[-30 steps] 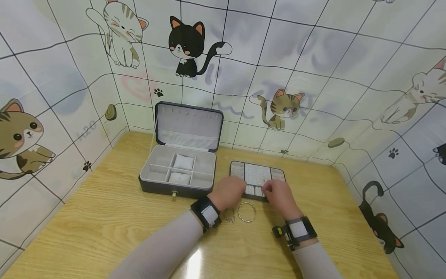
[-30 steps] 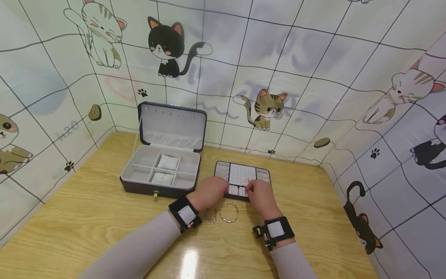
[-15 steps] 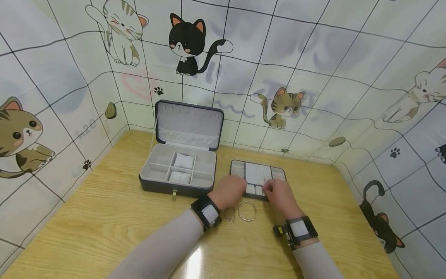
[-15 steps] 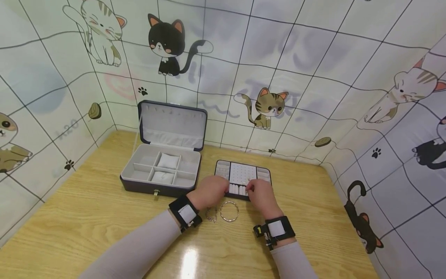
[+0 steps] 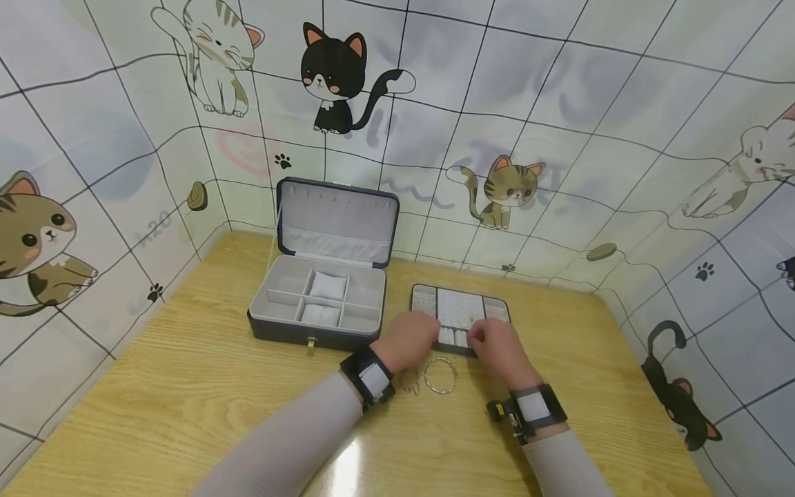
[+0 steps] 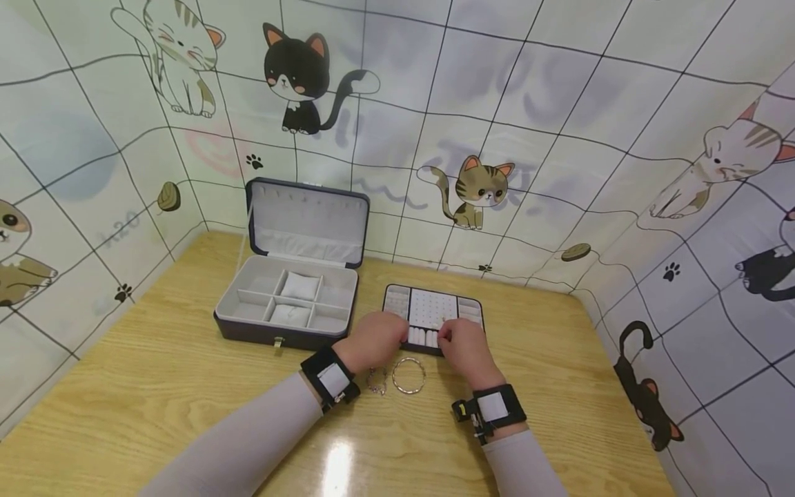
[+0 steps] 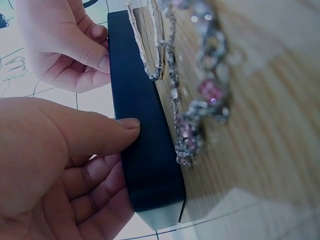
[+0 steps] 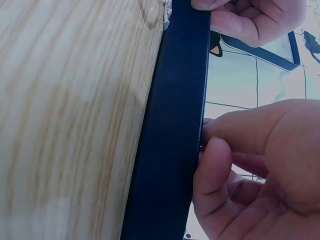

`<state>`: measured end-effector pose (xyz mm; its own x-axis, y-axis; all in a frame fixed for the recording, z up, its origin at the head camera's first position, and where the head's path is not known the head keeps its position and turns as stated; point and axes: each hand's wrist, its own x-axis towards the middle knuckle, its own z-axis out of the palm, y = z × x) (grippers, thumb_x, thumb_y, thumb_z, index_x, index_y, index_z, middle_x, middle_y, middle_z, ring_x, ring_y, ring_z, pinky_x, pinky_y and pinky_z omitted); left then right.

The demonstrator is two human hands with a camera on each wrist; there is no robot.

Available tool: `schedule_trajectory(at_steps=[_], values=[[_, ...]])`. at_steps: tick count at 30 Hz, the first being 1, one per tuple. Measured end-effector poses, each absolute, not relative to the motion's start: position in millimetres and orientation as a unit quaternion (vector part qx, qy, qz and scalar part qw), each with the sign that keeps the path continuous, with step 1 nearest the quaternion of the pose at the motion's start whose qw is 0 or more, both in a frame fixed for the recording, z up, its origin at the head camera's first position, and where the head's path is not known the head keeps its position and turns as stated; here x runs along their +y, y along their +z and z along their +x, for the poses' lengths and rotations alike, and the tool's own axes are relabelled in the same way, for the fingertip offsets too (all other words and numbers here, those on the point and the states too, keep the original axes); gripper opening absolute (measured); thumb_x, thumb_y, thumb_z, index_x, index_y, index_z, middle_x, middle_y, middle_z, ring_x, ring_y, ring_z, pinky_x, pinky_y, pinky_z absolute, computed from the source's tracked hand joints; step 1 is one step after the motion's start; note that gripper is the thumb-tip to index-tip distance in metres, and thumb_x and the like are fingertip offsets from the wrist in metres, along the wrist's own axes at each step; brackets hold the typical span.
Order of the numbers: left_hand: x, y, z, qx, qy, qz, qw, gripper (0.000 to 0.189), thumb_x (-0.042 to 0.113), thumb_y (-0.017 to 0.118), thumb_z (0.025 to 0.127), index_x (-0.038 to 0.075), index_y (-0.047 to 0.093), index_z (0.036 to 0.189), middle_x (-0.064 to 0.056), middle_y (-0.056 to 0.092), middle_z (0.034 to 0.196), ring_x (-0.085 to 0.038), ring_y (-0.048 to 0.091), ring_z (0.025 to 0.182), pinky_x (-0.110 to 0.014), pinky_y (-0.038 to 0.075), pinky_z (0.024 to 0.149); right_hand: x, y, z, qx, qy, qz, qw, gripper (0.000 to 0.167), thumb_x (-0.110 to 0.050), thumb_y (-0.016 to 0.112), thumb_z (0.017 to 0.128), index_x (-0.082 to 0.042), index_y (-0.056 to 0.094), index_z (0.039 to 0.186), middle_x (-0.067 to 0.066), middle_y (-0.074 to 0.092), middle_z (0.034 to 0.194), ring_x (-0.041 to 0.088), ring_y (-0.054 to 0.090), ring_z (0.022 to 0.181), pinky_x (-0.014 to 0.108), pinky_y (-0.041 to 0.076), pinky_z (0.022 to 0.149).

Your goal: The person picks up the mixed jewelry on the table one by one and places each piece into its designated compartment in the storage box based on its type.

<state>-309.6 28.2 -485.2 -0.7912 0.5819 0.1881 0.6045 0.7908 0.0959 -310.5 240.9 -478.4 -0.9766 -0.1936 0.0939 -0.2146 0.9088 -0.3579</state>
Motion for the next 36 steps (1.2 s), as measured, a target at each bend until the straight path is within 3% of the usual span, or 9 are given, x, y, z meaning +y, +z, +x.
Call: schedule_trajectory(at_steps=[14,36], values=[[28.1,-483.3,-309.9,-0.944,-0.069,-0.314,0.078,0.01,0.014,0.068,0.098,0.019,0.072,0.091,0.004,0.073,0.086,-0.012,0.061,0.075,-0.029,0.053,0.067,239.5,-480.0,-311.4,-0.978,0.181,0.104,0.025,0.02,-0.005,0.072,0.095,-0.012,0.071,0.075,0.002,0.067,0.075,0.019,0.058,0.076,0.033,0.046,0.071],[29.1,-485.8,-309.7,-0.944,-0.063,-0.314,0.077,0.01,0.015,0.069,0.097,0.018,0.072,0.088,0.003,0.072,0.083,-0.013,0.061,0.074,-0.03,0.052,0.064,240.5,-483.1,-308.4,-0.977,0.178,0.111,0.039,0.018,-0.003,0.071,0.093,-0.011,0.069,0.078,0.003,0.067,0.078,0.018,0.057,0.074,0.033,0.048,0.068]])
